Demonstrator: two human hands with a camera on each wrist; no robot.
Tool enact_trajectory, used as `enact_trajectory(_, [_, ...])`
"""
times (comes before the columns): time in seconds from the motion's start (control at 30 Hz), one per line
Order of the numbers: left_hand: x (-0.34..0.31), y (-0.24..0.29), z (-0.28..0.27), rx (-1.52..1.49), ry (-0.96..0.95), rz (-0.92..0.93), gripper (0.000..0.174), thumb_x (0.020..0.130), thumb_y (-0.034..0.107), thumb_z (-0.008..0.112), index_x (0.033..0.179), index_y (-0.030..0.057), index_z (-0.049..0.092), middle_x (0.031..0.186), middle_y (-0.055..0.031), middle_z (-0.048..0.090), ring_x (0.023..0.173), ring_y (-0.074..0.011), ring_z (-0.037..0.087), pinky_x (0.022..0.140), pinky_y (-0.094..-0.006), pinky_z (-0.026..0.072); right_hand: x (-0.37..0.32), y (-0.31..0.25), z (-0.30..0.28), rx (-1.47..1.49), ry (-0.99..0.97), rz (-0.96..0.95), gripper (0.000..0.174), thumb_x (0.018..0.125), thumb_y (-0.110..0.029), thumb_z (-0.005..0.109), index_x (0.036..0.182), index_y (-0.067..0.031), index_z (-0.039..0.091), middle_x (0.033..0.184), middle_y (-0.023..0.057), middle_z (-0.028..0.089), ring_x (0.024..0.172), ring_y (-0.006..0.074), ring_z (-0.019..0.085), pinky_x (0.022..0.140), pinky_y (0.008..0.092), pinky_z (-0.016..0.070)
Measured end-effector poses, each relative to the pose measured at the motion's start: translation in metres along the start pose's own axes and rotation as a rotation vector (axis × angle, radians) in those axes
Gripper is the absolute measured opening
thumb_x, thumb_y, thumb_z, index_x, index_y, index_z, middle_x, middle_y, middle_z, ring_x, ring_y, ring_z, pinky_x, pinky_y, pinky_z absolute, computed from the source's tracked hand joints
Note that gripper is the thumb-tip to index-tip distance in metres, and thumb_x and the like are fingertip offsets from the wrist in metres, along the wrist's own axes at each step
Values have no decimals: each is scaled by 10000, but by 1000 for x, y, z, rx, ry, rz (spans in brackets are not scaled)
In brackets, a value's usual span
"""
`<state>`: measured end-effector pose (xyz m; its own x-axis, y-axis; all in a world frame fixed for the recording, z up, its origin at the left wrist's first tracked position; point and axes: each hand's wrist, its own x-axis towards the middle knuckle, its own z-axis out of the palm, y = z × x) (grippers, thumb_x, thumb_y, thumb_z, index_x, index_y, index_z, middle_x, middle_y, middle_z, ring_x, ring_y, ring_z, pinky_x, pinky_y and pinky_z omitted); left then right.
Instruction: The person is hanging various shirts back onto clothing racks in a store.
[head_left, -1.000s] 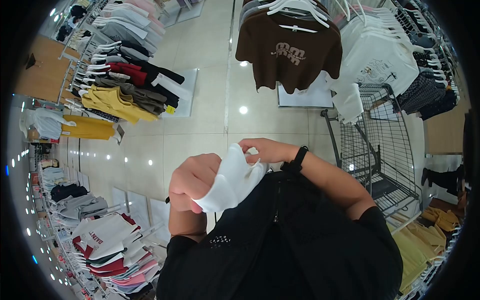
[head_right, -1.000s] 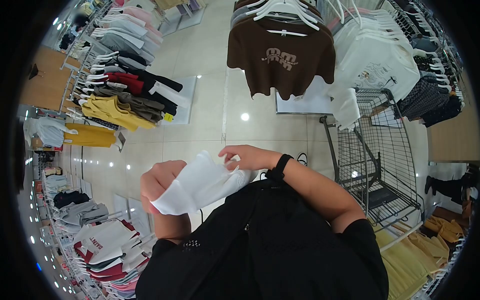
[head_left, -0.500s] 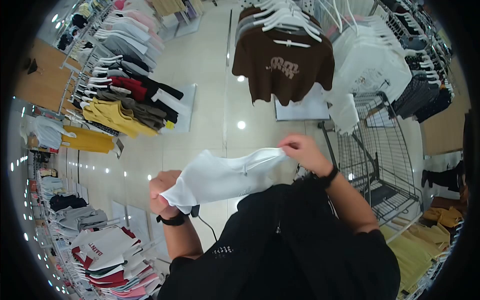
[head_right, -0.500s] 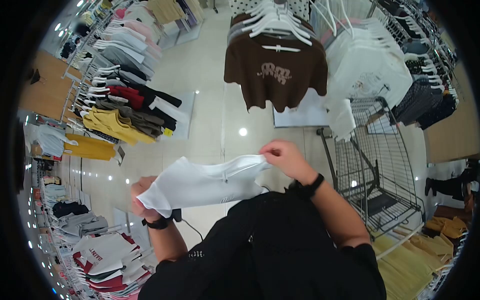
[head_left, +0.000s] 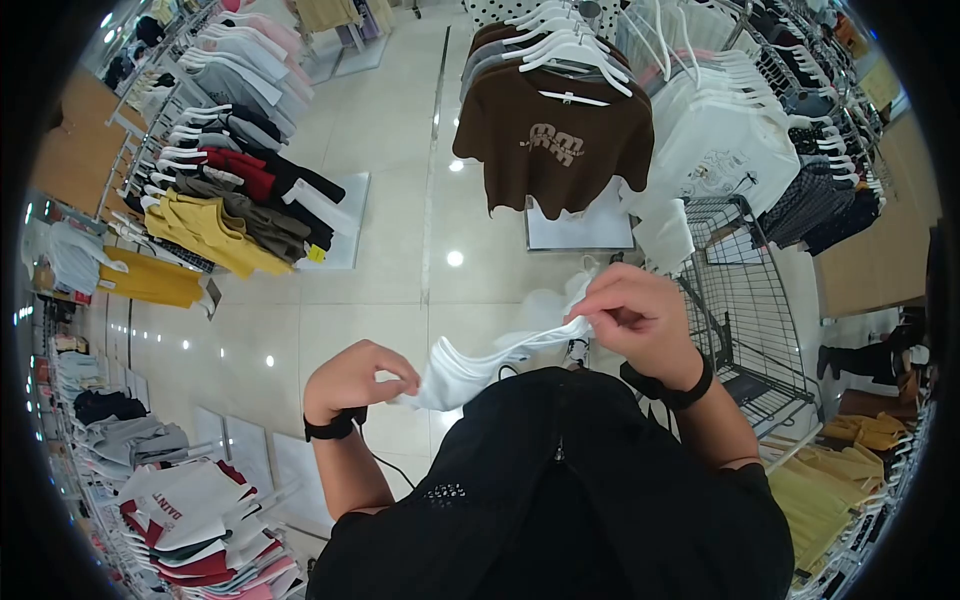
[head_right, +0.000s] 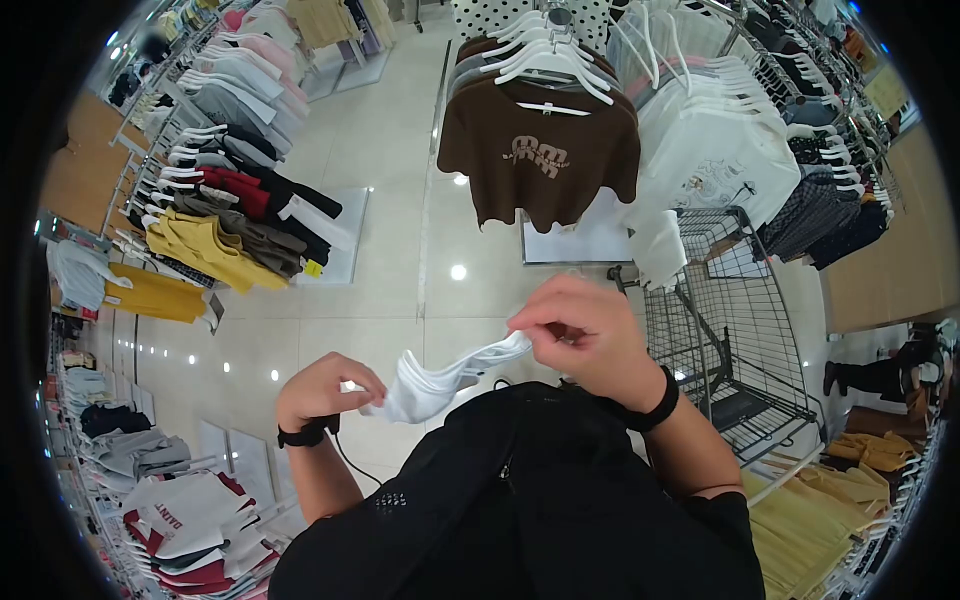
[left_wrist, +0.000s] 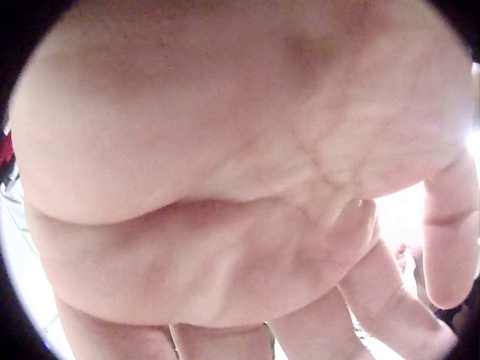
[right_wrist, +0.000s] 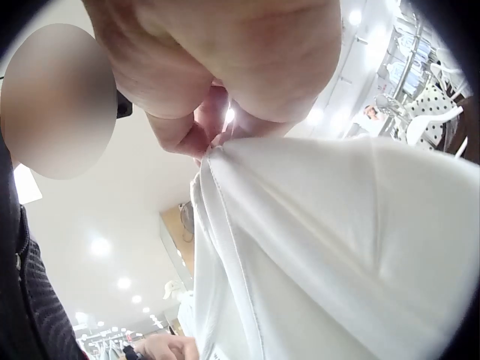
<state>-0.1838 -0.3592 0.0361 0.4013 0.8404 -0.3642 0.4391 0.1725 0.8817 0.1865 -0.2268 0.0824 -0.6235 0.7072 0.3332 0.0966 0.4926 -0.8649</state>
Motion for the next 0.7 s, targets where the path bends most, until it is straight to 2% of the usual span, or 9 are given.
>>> enact_trajectory(0.07, [21,3,5,69,-40,17,184,824,112,760,931,-29,711,944,-115,726,952,-271,696,895,-356,532,1,-1,5,-5,-6,-15,240,809,93,682,985,-44,771,916,40,689,726,90,631,586,216,472])
enact_trajectory(0.13, [53,16,25,186,177,419,289,853,145,768,1087,-7,694,1061,-117,715,996,-263,685,902,-356,526,3,-3,10,-5,-11,-25,235,810,87,685,986,-44,770,919,38,691,728,97,636,592,224,480])
enact_trajectory(0.2, [80,39,52,68,299,450,349,887,163,760,1186,13,661,1117,-118,693,1009,-257,670,901,-350,520,7,-6,13,-71,-45,24,200,830,55,689,989,-38,767,914,35,690,726,104,639,609,243,495])
enact_trajectory(0.3, [114,52,84,47,293,489,231,919,159,720,1105,31,670,1036,-134,698,949,-304,670,862,-356,524,8,8,18,-85,2,32,205,799,74,681,934,-48,774,909,38,682,670,100,619,570,229,474])
enact_trajectory(0.4, [143,41,94,-25,263,335,196,952,147,672,1107,27,665,974,-157,688,905,-326,669,821,-375,528,8,19,9,-132,-7,-48,199,801,61,683,949,-43,767,906,39,683,671,118,625,577,232,487])
enact_trajectory(0.47, [165,25,100,-15,243,362,179,959,117,630,1110,27,662,950,-178,683,880,-360,669,793,-398,532,8,24,-4,-163,24,-21,185,802,52,685,944,-38,763,904,46,687,676,131,632,585,240,500])
enact_trajectory(0.53, [183,9,100,66,299,251,185,933,82,616,1104,28,662,973,-182,689,889,-382,667,796,-410,533,8,39,-19,-138,62,55,174,808,47,687,943,-33,761,910,51,694,689,134,644,594,243,511])
enact_trajectory(0.57, [189,6,96,113,327,239,220,895,40,584,1101,24,660,1005,-191,689,934,-391,664,829,-432,534,9,47,-27,-180,117,62,157,821,40,677,943,-34,743,896,77,691,743,197,675,637,290,534])
enact_trajectory(0.7, [218,-41,82,365,406,167,292,847,-9,527,1105,4,661,1059,-198,685,1020,-408,647,901,-469,528,16,107,-74,-307,248,204,143,823,28,688,954,-20,720,893,89,678,736,219,669,653,306,545])
